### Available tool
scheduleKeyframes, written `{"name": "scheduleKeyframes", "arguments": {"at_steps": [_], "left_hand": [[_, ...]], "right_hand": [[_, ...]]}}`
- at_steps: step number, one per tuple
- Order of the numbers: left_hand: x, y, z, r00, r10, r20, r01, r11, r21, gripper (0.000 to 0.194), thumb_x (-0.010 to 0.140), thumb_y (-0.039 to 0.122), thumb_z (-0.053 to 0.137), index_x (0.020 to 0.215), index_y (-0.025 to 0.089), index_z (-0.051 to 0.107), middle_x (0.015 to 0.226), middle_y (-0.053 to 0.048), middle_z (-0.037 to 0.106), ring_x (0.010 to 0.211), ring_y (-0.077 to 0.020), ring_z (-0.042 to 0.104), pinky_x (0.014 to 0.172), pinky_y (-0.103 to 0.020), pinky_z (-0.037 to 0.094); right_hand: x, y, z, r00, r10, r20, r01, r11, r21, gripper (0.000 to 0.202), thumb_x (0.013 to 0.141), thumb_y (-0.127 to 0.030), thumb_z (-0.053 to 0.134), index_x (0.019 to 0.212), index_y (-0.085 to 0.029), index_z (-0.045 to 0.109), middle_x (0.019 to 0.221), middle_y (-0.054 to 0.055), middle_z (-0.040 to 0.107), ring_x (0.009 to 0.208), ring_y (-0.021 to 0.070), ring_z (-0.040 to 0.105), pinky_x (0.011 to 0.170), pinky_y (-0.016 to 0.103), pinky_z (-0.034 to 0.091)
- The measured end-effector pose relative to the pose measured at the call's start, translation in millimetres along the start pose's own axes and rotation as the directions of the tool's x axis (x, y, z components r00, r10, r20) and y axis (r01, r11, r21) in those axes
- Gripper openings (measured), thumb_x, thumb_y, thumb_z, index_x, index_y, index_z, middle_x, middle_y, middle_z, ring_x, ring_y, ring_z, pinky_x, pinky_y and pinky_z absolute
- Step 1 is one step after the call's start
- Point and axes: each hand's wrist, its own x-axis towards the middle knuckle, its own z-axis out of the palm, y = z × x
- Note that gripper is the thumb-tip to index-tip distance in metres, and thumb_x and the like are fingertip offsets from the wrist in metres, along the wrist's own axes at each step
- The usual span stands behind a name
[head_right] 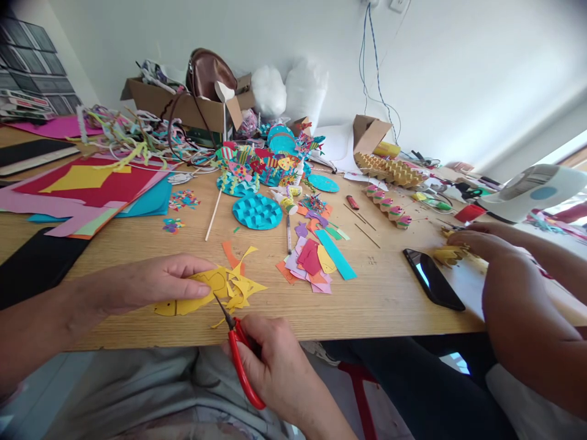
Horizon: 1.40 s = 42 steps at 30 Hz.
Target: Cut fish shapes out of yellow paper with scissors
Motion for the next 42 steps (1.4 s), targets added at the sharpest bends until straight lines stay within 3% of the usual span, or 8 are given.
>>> {"name": "scheduleKeyframes", "arguments": {"at_steps": [5,12,20,26,32,38,42], "left_hand": [[-1,2,1.9,0.998,0.022,-0.052,-0.025,0.998,-0.056,0.005,0.061,0.022,0.071,0.066,0.024,0.073,0.066,-0.001,0.068,0.072,-0.0228,0.062,0.061,-0.026,0.047],[0,1,2.5,1.000,-0.018,-0.011,0.017,0.998,-0.059,0.018,0.067,0.029,0.064,0.080,0.023,0.075,0.087,-0.004,0.074,0.082,-0.0237,0.064,0.070,-0.028,0.048],[1,0,2.2,1.000,-0.016,0.013,0.017,0.996,-0.084,0.018,0.068,0.030,0.065,0.082,0.023,0.074,0.085,-0.002,0.073,0.078,-0.0199,0.063,0.067,-0.025,0.048],[2,-5,-0.2,1.000,0.013,-0.025,-0.014,0.999,-0.037,0.015,0.070,0.034,0.064,0.078,0.022,0.070,0.078,0.000,0.068,0.074,-0.0173,0.058,0.065,-0.025,0.045],[-1,-2,3.5,0.989,0.054,-0.136,-0.054,0.999,0.007,0.020,0.076,0.037,0.061,0.073,0.018,0.067,0.069,0.001,0.063,0.071,-0.0170,0.056,0.060,-0.023,0.043],[1,-3,12.7,0.982,0.076,-0.170,-0.113,0.969,-0.219,0.018,0.074,0.031,0.066,0.087,0.019,0.067,0.085,-0.003,0.069,0.078,-0.0181,0.062,0.067,-0.024,0.046],[3,-9,19.4,0.972,0.092,-0.217,-0.165,0.923,-0.348,0.012,0.074,0.027,0.067,0.083,0.019,0.063,0.077,0.000,0.066,0.072,-0.0159,0.062,0.066,-0.024,0.047]], "right_hand": [[0,0,0,1.000,-0.006,-0.009,0.006,1.000,-0.003,0.037,0.090,-0.033,0.054,0.062,-0.020,0.034,0.056,-0.007,0.032,0.052,0.0087,0.026,0.048,0.021,0.023],[1,1,1,1.000,-0.020,-0.012,0.020,1.000,-0.002,0.034,0.091,-0.029,0.049,0.062,-0.020,0.035,0.056,-0.007,0.033,0.052,0.0090,0.027,0.047,0.021,0.023],[2,1,2,1.000,0.011,-0.009,-0.011,1.000,-0.008,0.033,0.090,-0.030,0.049,0.062,-0.020,0.034,0.055,-0.007,0.033,0.051,0.0090,0.027,0.046,0.022,0.023],[3,2,3,0.999,0.045,-0.013,-0.045,0.999,0.006,0.031,0.090,-0.029,0.047,0.063,-0.020,0.035,0.055,-0.006,0.037,0.051,0.0093,0.031,0.048,0.022,0.024],[5,3,8,0.997,0.080,-0.021,-0.077,0.989,0.124,0.034,0.091,-0.033,0.045,0.060,-0.020,0.038,0.053,-0.006,0.038,0.051,0.0098,0.035,0.048,0.022,0.024],[5,-1,13,0.993,0.113,-0.030,-0.098,0.943,0.320,0.039,0.089,-0.043,0.047,0.058,-0.020,0.039,0.051,-0.005,0.043,0.047,0.0094,0.037,0.044,0.021,0.027],[6,1,19,0.991,0.127,-0.038,-0.103,0.916,0.388,0.044,0.089,-0.050,0.046,0.058,-0.020,0.040,0.049,-0.004,0.044,0.046,0.0091,0.038,0.044,0.020,0.028]]}}
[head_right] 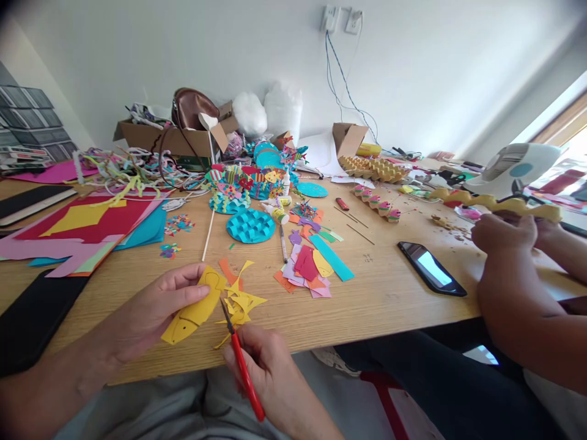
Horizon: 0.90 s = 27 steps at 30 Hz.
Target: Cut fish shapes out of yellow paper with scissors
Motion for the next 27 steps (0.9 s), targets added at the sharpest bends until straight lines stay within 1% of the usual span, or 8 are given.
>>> {"name": "scheduleKeyframes", "arguments": {"at_steps": [5,9,13,18,22,27], "left_hand": [[-3,-5,10.0,0.999,-0.003,-0.038,0.001,0.998,-0.065,0.013,0.074,0.030,0.066,0.076,0.020,0.058,0.069,0.003,0.061,0.065,-0.0140,0.059,0.064,-0.024,0.046],[-3,-8,16.9,1.000,0.003,-0.022,-0.005,0.995,-0.099,0.014,0.074,0.031,0.066,0.078,0.019,0.060,0.071,0.002,0.062,0.065,-0.0133,0.057,0.063,-0.023,0.044],[-3,-12,20.8,0.999,0.031,-0.039,-0.035,0.993,-0.110,0.012,0.074,0.029,0.066,0.077,0.019,0.060,0.070,0.002,0.062,0.064,-0.0118,0.053,0.061,-0.022,0.043],[-3,-15,26.4,0.997,0.007,-0.070,-0.014,0.995,-0.094,0.013,0.073,0.031,0.065,0.076,0.019,0.060,0.069,0.002,0.061,0.059,-0.0109,0.051,0.053,-0.020,0.038],[-2,-16,30.4,0.996,-0.005,-0.087,-0.007,0.992,-0.130,0.015,0.069,0.030,0.068,0.074,0.019,0.060,0.067,0.002,0.059,0.060,-0.0113,0.051,0.051,-0.020,0.038],[-3,-20,30.8,0.997,-0.017,-0.076,0.005,0.988,-0.157,0.017,0.067,0.032,0.070,0.072,0.019,0.060,0.065,0.003,0.058,0.056,-0.0101,0.050,0.051,-0.020,0.039]], "right_hand": [[2,2,4,0.999,-0.033,0.000,0.033,0.995,0.096,0.053,0.084,-0.065,0.046,0.058,-0.019,0.043,0.048,-0.004,0.045,0.043,0.0083,0.037,0.043,0.020,0.027],[4,2,5,1.000,-0.017,-0.010,0.019,0.988,0.156,0.056,0.079,-0.071,0.048,0.060,-0.019,0.045,0.047,-0.004,0.044,0.041,0.0082,0.037,0.041,0.019,0.029],[4,2,7,1.000,-0.008,-0.028,0.013,0.986,0.165,0.056,0.078,-0.072,0.048,0.061,-0.019,0.046,0.046,-0.003,0.046,0.041,0.0084,0.039,0.041,0.019,0.030],[4,1,11,0.997,-0.014,-0.071,0.028,0.979,0.201,0.057,0.079,-0.072,0.048,0.060,-0.018,0.046,0.045,-0.005,0.044,0.039,0.0074,0.037,0.040,0.019,0.030],[3,3,15,0.996,-0.038,-0.085,0.057,0.968,0.242,0.055,0.081,-0.068,0.050,0.059,-0.018,0.047,0.044,-0.005,0.043,0.038,0.0071,0.037,0.040,0.018,0.030],[2,10,17,0.995,-0.070,-0.078,0.090,0.951,0.295,0.054,0.081,-0.067,0.050,0.064,-0.016,0.053,0.043,-0.005,0.044,0.037,0.0071,0.037,0.039,0.018,0.029]]}}
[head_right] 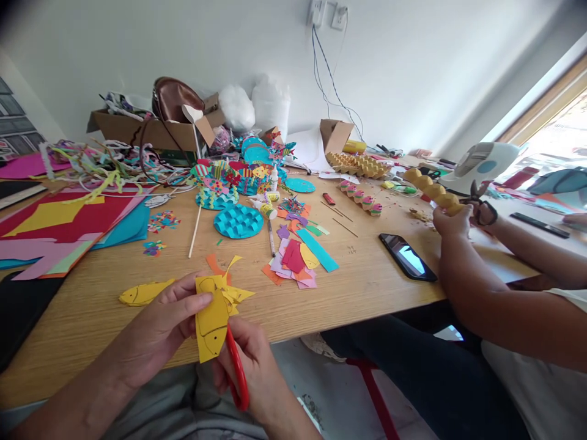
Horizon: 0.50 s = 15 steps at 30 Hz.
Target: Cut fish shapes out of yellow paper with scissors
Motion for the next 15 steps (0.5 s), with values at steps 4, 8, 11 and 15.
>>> {"name": "scheduleKeyframes", "arguments": {"at_steps": [4,8,11,15], "left_hand": [[0.4,-2.0,1.2,1.000,0.012,-0.016,-0.012,1.000,0.008,0.016,0.068,0.030,0.070,0.072,0.019,0.060,0.066,0.003,0.058,0.057,-0.0099,0.050,0.051,-0.020,0.039],[2.6,-3.4,4.8,0.999,0.022,-0.037,-0.022,1.000,0.002,0.016,0.068,0.030,0.070,0.071,0.019,0.059,0.065,0.003,0.058,0.055,-0.0098,0.049,0.050,-0.020,0.038],[4.5,-3.6,6.5,0.998,0.025,-0.052,-0.026,1.000,-0.009,0.016,0.067,0.030,0.071,0.071,0.019,0.059,0.064,0.003,0.058,0.055,-0.0096,0.048,0.050,-0.020,0.037],[6.9,-2.0,6.2,0.998,0.028,-0.055,-0.029,0.999,-0.017,0.016,0.066,0.029,0.070,0.068,0.019,0.058,0.062,0.004,0.057,0.053,-0.0087,0.046,0.048,-0.019,0.037]], "right_hand": [[0.4,0.8,1.0,0.999,-0.024,-0.026,0.024,1.000,0.006,0.055,0.081,-0.067,0.050,0.065,-0.015,0.058,0.043,-0.005,0.044,0.037,0.0073,0.037,0.039,0.018,0.030],[2.4,-3.5,1.5,0.998,-0.021,-0.067,0.019,0.999,-0.030,0.057,0.078,-0.070,0.052,0.060,-0.015,0.056,0.042,-0.004,0.043,0.037,0.0078,0.036,0.038,0.018,0.030],[3.7,-4.9,1.3,0.996,-0.016,-0.090,0.012,0.999,-0.048,0.060,0.075,-0.072,0.052,0.055,-0.016,0.053,0.042,-0.004,0.042,0.037,0.0079,0.037,0.038,0.018,0.030],[4.4,-2.9,1.0,0.996,-0.031,-0.088,0.026,0.998,-0.052,0.061,0.076,-0.073,0.050,0.064,-0.014,0.060,0.042,-0.005,0.041,0.037,0.0071,0.034,0.038,0.018,0.029]]}}
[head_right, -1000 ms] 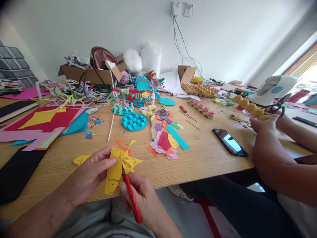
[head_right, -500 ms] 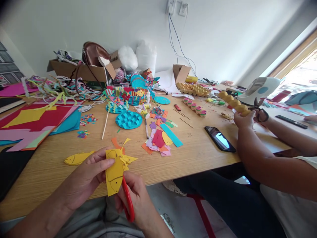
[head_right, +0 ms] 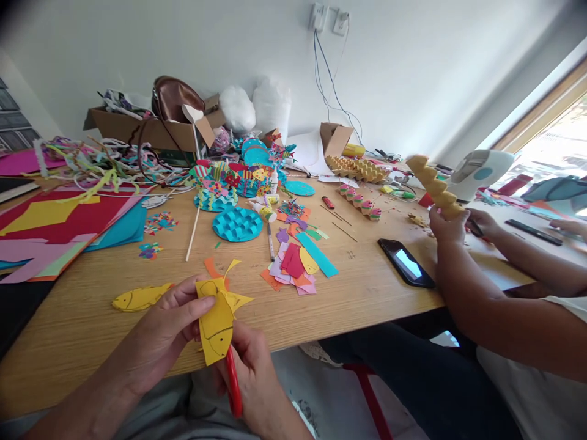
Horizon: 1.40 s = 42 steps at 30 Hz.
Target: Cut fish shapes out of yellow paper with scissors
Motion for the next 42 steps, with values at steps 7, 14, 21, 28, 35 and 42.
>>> {"name": "scheduleKeyframes", "arguments": {"at_steps": [7,14,21,28,35,42], "left_hand": [[2,-1,-2.7,1.000,0.013,0.009,-0.013,1.000,0.005,0.018,0.068,0.033,0.069,0.068,0.019,0.057,0.062,0.003,0.057,0.056,-0.0101,0.047,0.050,-0.020,0.038],[5,-4,0.4,0.995,0.065,-0.071,-0.065,0.998,0.010,0.018,0.065,0.032,0.070,0.067,0.019,0.059,0.063,0.003,0.056,0.058,-0.0110,0.046,0.049,-0.020,0.037],[3,-4,1.8,0.992,0.115,-0.048,-0.115,0.993,0.010,0.018,0.067,0.030,0.067,0.059,0.018,0.055,0.055,0.006,0.050,0.050,-0.0082,0.040,0.044,-0.017,0.034],[3,-7,1.5,0.989,0.140,-0.050,-0.139,0.990,0.029,0.015,0.069,0.026,0.063,0.060,0.018,0.055,0.053,0.007,0.049,0.049,-0.0069,0.038,0.043,-0.016,0.033],[2,-8,3.3,0.989,0.140,-0.047,-0.140,0.990,0.007,0.015,0.068,0.027,0.064,0.061,0.018,0.054,0.054,0.007,0.048,0.049,-0.0069,0.037,0.042,-0.016,0.032],[2,-9,3.5,0.989,0.142,-0.045,-0.142,0.990,0.022,0.016,0.069,0.028,0.063,0.060,0.018,0.054,0.054,0.007,0.048,0.050,-0.0074,0.036,0.043,-0.016,0.033]], "right_hand": [[3,0,1,1.000,-0.023,0.001,0.023,1.000,0.009,0.060,0.078,-0.071,0.050,0.069,-0.013,0.064,0.042,-0.007,0.036,0.036,0.0066,0.032,0.038,0.018,0.028],[4,-1,1,1.000,-0.005,-0.008,0.005,1.000,0.005,0.060,0.080,-0.070,0.048,0.069,-0.013,0.063,0.044,-0.007,0.037,0.037,0.0066,0.032,0.038,0.018,0.029],[4,1,0,0.999,-0.028,0.019,0.027,0.999,0.025,0.053,0.083,-0.063,0.051,0.074,-0.013,0.065,0.044,-0.007,0.038,0.038,0.0064,0.033,0.040,0.017,0.028],[2,4,-1,1.000,-0.024,-0.001,0.024,0.999,0.026,0.052,0.084,-0.062,0.051,0.074,-0.013,0.065,0.043,-0.007,0.038,0.038,0.0062,0.032,0.039,0.016,0.027],[2,5,1,0.999,-0.049,-0.023,0.050,0.998,0.043,0.052,0.083,-0.062,0.052,0.068,-0.013,0.064,0.042,-0.007,0.037,0.037,0.0055,0.030,0.039,0.017,0.024],[1,7,1,0.998,-0.063,-0.021,0.064,0.997,0.036,0.052,0.084,-0.060,0.052,0.064,-0.013,0.063,0.041,-0.007,0.037,0.037,0.0052,0.028,0.039,0.017,0.023]]}}
